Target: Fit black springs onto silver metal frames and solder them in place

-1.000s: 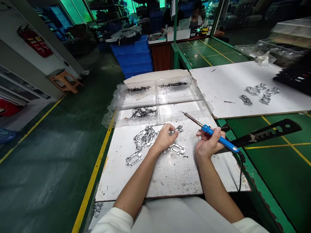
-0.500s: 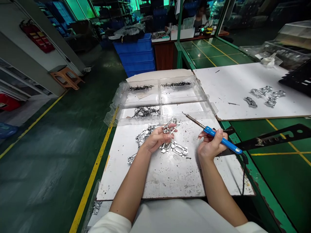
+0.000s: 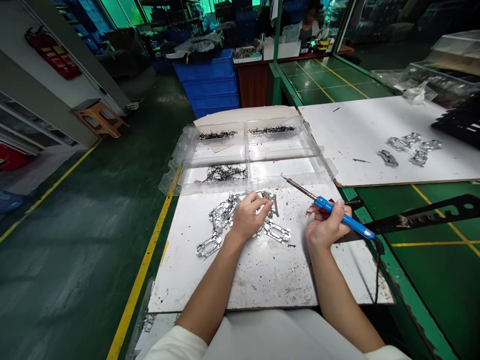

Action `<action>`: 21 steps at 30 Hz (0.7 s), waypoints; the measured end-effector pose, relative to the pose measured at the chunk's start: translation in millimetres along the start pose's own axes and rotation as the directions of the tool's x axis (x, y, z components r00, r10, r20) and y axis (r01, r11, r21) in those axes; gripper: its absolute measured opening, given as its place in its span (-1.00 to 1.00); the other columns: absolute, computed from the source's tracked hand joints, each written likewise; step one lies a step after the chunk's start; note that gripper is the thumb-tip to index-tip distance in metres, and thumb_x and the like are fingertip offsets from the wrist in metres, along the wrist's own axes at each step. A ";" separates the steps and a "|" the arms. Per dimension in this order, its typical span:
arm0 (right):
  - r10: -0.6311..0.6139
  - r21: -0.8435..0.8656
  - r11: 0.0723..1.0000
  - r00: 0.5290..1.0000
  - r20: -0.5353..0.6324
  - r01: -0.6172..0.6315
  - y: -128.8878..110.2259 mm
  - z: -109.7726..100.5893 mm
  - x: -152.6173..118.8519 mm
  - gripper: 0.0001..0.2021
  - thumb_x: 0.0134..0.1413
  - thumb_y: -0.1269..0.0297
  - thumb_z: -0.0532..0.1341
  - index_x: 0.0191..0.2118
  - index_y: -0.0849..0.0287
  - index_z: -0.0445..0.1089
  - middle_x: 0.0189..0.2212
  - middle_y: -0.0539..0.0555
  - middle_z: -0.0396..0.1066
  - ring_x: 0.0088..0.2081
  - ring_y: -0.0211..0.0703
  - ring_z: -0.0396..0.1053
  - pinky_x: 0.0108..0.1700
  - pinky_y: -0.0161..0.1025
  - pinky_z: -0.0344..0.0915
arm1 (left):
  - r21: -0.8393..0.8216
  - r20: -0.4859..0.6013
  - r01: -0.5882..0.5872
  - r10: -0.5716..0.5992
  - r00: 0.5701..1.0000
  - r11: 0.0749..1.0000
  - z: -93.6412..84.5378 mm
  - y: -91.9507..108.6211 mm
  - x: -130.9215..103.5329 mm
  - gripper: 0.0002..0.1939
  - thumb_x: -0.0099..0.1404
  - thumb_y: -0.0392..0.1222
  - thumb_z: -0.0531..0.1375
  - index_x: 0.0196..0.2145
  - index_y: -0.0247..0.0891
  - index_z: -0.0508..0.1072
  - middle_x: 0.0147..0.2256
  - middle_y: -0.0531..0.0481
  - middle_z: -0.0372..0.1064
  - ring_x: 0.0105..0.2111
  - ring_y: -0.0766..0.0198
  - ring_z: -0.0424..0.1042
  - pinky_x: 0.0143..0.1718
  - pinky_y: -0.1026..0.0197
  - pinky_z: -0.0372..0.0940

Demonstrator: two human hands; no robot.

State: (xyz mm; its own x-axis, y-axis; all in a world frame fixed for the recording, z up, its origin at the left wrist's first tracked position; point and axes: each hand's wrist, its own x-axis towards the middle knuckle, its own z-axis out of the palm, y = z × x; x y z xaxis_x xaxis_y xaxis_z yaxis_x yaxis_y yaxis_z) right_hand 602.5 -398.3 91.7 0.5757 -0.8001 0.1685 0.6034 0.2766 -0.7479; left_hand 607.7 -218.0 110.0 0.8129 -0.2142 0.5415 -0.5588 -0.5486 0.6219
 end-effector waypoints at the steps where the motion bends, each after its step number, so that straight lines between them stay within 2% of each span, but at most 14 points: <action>1: 0.003 0.005 1.000 1.000 0.000 -0.003 0.1 0.0 0.0 -0.68 0.12 0.03 0.28 -0.39 0.10 0.18 -0.63 -0.16 0.28 -0.71 -0.24 0.30 -0.71 -0.29 0.21 | -0.010 -0.025 -0.010 0.010 1.000 1.000 0.7 -0.5 -0.2 -0.65 0.42 0.05 0.11 -0.32 -0.26 0.50 -0.38 -0.04 0.34 -0.41 0.28 0.28 -0.41 0.22 0.21; 3: 0.003 0.010 1.000 1.000 0.001 -0.003 0.2 0.2 0.0 -0.68 0.12 0.04 0.28 -0.39 0.11 0.19 -0.62 -0.15 0.28 -0.71 -0.24 0.29 -0.71 -0.29 0.21 | -0.024 -0.015 0.020 -0.020 1.000 1.000 1.2 0.4 -0.6 -0.66 0.41 0.07 0.12 -0.30 -0.25 0.49 -0.35 -0.04 0.34 -0.39 0.28 0.29 -0.37 0.21 0.23; 7: -0.021 -0.009 1.000 1.000 0.005 0.021 0.0 1.5 -0.1 -0.69 0.15 0.02 0.26 -0.39 0.11 0.20 -0.65 -0.16 0.27 -0.71 -0.24 0.29 -0.71 -0.30 0.20 | 0.040 0.178 0.123 -0.128 0.976 0.992 1.7 9.2 -2.6 -0.73 0.37 0.04 0.17 -0.28 -0.23 0.43 -0.33 0.00 0.32 -0.42 0.30 0.25 -0.38 0.22 0.19; 11: -0.024 -0.021 0.999 1.000 -0.011 0.024 0.3 1.7 0.3 -0.68 0.15 0.00 0.25 -0.39 0.10 0.19 -0.65 -0.16 0.25 -0.70 -0.25 0.30 -0.71 -0.31 0.20 | 0.148 0.337 0.123 -0.167 0.926 0.981 9.6 23.2 -5.0 -0.73 0.36 0.05 0.17 -0.30 -0.22 0.36 -0.34 0.00 0.34 -0.40 0.25 0.28 -0.35 0.19 0.14; 16: -0.012 -0.053 0.999 0.999 -0.045 0.009 0.2 1.2 0.5 -0.64 0.11 -0.05 0.27 -0.37 0.10 0.18 -0.59 -0.16 0.25 -0.69 -0.28 0.30 -0.70 -0.31 0.22 | 0.299 0.430 0.100 -0.227 0.874 0.949 40.1 44.5 -5.3 -0.61 0.27 0.19 0.22 -0.30 -0.23 0.39 -0.27 -0.14 0.34 -0.22 0.01 0.37 -0.22 0.06 0.21; 21: -0.064 -0.064 0.996 0.996 -0.060 0.060 -2.6 2.6 0.8 -0.63 0.12 -0.06 0.26 -0.37 0.11 0.16 -0.59 -0.15 0.25 -0.68 -0.28 0.30 -0.69 -0.32 0.24 | 0.481 0.432 0.086 -0.321 0.843 0.873 73.5 59.5 -4.4 -0.62 0.28 0.04 0.22 -0.09 -0.31 0.41 -0.11 -0.31 0.34 -0.07 -0.13 0.37 -0.11 -0.03 0.25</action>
State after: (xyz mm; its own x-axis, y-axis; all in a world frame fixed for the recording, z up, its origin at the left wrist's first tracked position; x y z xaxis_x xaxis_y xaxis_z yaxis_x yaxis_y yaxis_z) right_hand 602.8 -398.3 95.4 0.5020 -0.8465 0.1771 0.6001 0.1935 -0.7761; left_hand 582.9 -309.1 103.1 0.9353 -0.3536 0.0119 -0.3389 -0.8857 0.3172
